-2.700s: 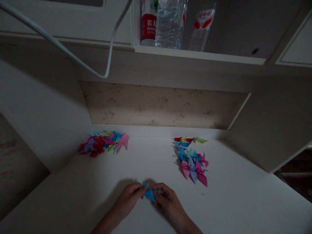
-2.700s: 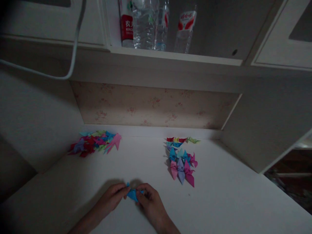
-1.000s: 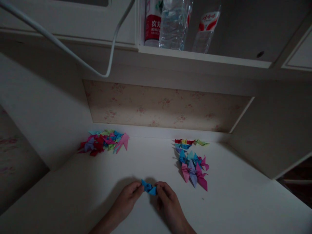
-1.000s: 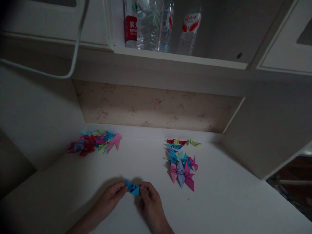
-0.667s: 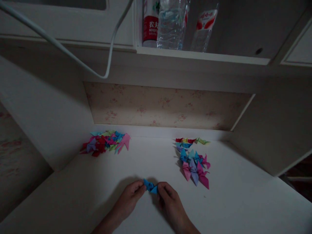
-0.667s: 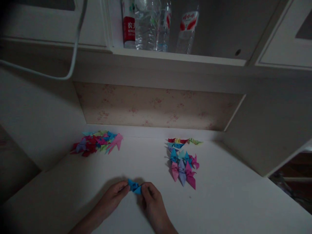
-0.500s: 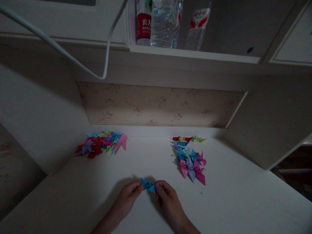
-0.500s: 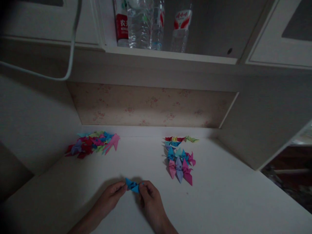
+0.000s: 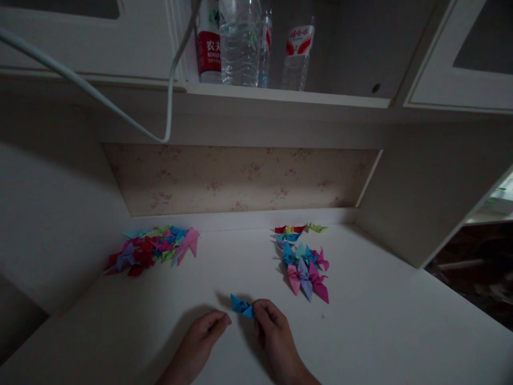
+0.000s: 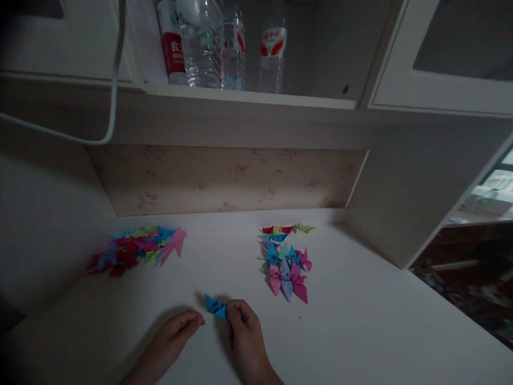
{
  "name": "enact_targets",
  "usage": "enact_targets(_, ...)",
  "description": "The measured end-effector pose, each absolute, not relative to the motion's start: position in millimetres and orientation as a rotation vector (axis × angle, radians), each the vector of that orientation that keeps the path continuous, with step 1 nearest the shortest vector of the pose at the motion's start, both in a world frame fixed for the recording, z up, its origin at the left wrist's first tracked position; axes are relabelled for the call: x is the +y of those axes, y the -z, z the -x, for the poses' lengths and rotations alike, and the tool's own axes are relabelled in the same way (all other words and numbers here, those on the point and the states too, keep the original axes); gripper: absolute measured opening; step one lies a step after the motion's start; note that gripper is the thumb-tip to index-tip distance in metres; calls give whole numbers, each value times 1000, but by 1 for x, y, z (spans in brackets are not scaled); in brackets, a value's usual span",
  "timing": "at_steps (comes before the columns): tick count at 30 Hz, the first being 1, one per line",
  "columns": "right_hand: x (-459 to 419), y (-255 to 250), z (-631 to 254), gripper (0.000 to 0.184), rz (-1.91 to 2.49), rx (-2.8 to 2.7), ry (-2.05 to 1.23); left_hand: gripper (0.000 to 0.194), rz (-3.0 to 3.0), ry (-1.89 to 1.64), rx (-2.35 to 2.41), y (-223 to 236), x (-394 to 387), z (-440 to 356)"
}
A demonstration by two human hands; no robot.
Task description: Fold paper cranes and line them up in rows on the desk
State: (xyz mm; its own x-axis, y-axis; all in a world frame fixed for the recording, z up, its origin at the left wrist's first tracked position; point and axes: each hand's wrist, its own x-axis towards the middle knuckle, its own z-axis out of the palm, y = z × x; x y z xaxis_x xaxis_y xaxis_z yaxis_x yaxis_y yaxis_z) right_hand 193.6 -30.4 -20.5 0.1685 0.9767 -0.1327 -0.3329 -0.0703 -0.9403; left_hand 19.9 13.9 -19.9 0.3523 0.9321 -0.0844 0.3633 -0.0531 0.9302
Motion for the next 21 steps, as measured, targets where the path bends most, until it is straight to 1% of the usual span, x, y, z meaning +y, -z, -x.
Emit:
enact_targets(7,-32,26,-193,38,1093,-816,-1312,44,-1573,-775,1177,21,15,-21)
enact_targets(14,-29,31,-194,33,1024,-800,-1335,36,-1555,-786,1089,23,13,-20)
enact_targets(21,-29,30,-193,34,1029,-788,-1351,36,-1560,-755,1082,15,11,-20)
